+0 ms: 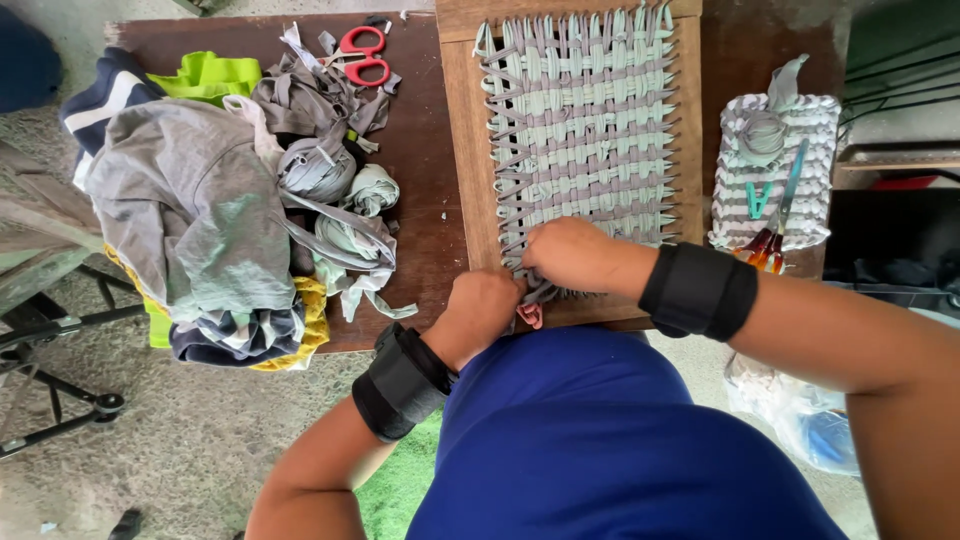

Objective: Weaving a rug from strips of recycled fabric using a wooden loom frame.

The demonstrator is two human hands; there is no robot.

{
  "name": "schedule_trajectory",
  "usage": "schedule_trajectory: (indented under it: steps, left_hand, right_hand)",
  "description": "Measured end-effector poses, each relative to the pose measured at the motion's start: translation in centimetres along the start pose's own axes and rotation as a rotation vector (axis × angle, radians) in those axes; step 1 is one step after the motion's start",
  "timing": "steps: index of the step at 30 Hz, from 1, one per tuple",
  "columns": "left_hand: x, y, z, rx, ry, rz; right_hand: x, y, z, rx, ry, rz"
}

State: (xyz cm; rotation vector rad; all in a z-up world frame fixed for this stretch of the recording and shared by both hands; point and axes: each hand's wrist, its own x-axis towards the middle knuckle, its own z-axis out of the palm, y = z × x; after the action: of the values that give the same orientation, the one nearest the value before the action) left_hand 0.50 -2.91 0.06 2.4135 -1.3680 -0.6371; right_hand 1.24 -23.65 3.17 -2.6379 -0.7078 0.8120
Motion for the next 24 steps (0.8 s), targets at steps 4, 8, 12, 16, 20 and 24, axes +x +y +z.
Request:
schedule_trajectory:
  steps: [4,8,12,16,20,24]
  left_hand:
    - [-0.3,-0.7,1.2,0.012,0.016,-0.018]
    - [-0.7,-0.7,0.4,-0.068,0.036,-0.002]
    - [-1.0,-0.9,1.5,-0.086,0.013,-0.015]
    - [-1.6,-0.8,0.3,-0.108,0.059,0.018]
    - [-1.6,-0.7,0.6,-0.090,0.071,0.010]
    - [-1.2,-1.1,2.4,-0.032,0.065,-0.001]
  right_hand:
    - [1.1,0.6,3.4,-0.056,0.031,-0.062]
    - [1.6,-0.2,4.0,-0.208,-0.056,0.061]
    - [1.7,-0.6,4.2,-0.243,0.086,0.087]
    - [1.6,-1.5,3.5,-0.258,-0.003,0.174]
    - [1.0,-1.5,4.3,-0.375,0.079,0.081]
    - [2.1,-0.6,5.5,-0.375,0.022,0.110]
